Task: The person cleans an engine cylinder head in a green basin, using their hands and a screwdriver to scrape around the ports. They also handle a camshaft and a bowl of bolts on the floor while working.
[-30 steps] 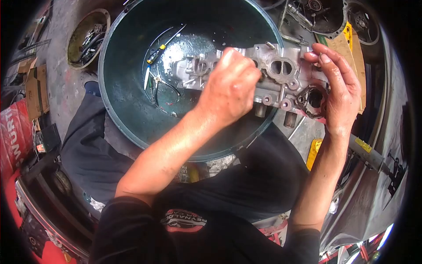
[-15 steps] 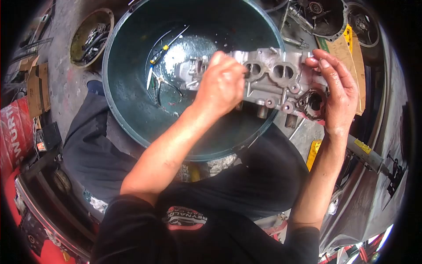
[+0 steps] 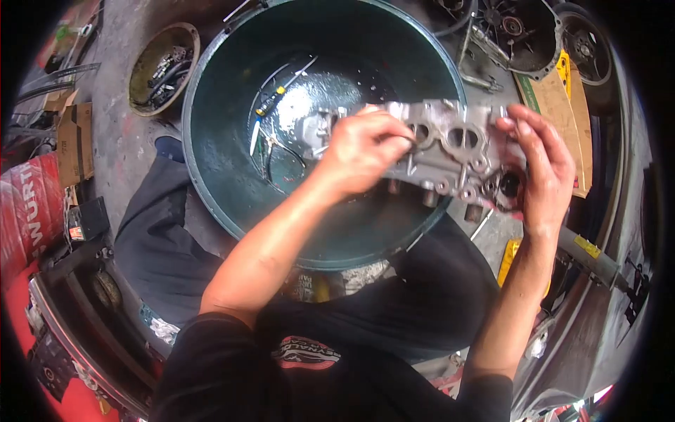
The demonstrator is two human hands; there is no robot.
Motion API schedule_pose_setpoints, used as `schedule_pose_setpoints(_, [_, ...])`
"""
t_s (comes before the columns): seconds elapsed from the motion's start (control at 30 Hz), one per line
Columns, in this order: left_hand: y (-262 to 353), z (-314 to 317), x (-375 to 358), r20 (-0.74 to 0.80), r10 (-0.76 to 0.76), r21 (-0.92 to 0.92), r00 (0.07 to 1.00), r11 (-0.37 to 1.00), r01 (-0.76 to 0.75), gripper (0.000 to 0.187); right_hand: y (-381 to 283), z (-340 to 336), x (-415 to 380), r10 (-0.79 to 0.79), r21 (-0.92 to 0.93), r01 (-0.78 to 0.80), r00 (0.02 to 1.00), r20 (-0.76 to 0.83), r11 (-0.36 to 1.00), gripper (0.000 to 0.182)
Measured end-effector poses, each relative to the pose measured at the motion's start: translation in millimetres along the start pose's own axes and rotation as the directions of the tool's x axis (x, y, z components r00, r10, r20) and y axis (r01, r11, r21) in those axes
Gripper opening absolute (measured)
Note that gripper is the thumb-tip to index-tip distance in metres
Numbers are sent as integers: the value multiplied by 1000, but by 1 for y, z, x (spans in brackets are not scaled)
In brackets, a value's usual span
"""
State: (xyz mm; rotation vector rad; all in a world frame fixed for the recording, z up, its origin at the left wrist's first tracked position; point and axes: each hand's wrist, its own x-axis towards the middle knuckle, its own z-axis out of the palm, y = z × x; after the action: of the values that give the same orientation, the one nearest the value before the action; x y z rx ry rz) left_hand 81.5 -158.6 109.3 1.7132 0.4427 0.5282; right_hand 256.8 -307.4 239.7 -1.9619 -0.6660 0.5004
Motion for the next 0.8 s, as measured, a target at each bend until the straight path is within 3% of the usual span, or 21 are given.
schedule_pose_setpoints(0.07, [-25, -26, 9, -168, -298, -74, 940, 954, 290, 10, 3, 0, -6, 23, 67, -20, 999, -46, 998, 24])
schedule_pose_setpoints(0.13, [-91, -50, 36, -258, -308, 69, 916, 940, 335, 14, 7, -7, -8, -40, 8, 40, 999, -10, 999, 23])
schedule_pose_setpoints(0.2, [-155, -46, 72, -154, -497, 106, 854, 851, 514, 20, 7, -10, -10, -71, -46, 72, 997, 3, 996, 22])
schedule_pose_setpoints(0.27, [-163, -26, 113, 57, -609, 291, 792, 768, 570, 22, 3, -9, -10, -95, -57, 96, 995, 24, 994, 22])
schedule_pose_setpoints(0.3, [-199, -13, 128, 71, -431, 486, 900, 802, 346, 22, 3, -9, -8, -133, -114, 135, 991, 27, 984, 21])
schedule_pose_setpoints(0.33, [-234, 0, 141, 129, -240, 649, 962, 754, 102, 23, 3, -9, -6, -171, -171, 174, 985, 31, 970, 21])
schedule_pose_setpoints(0.37, [-233, 6, 160, 160, -399, 725, 903, 668, 167, 30, 3, -10, -5, -186, -204, 191, 982, 42, 960, 21])
schedule_pose_setpoints(0.47, [-307, 38, 170, 299, -250, 774, 921, 628, -80, 38, 7, -11, 0, -233, -239, 246, 969, 79, 939, 21])
schedule_pose_setpoints(0.53, [-284, 51, 169, 538, -236, 665, 810, 709, -235, 38, 4, -10, 2, -198, -244, 213, 977, 84, 946, 22])
schedule_pose_setpoints(0.6, [-283, 47, 170, 444, -308, 745, 842, 648, -156, 38, 4, -8, 4, -179, -249, 194, 980, 82, 949, 23])
schedule_pose_setpoints(0.63, [-274, 36, 172, 333, -372, 763, 867, 646, -16, 38, 0, -9, 5, -174, -255, 192, 980, 91, 948, 24])
schedule_pose_setpoints(0.73, [-259, 2, 153, 220, -277, 602, 935, 793, 93, 34, -2, -4, 4, -187, -225, 196, 981, 59, 955, 28])
schedule_pose_setpoints(0.8, [-229, -28, 117, -23, -293, 511, 956, 818, 264, 34, -2, -5, 0, -112, -157, 117, 993, 41, 981, 25])
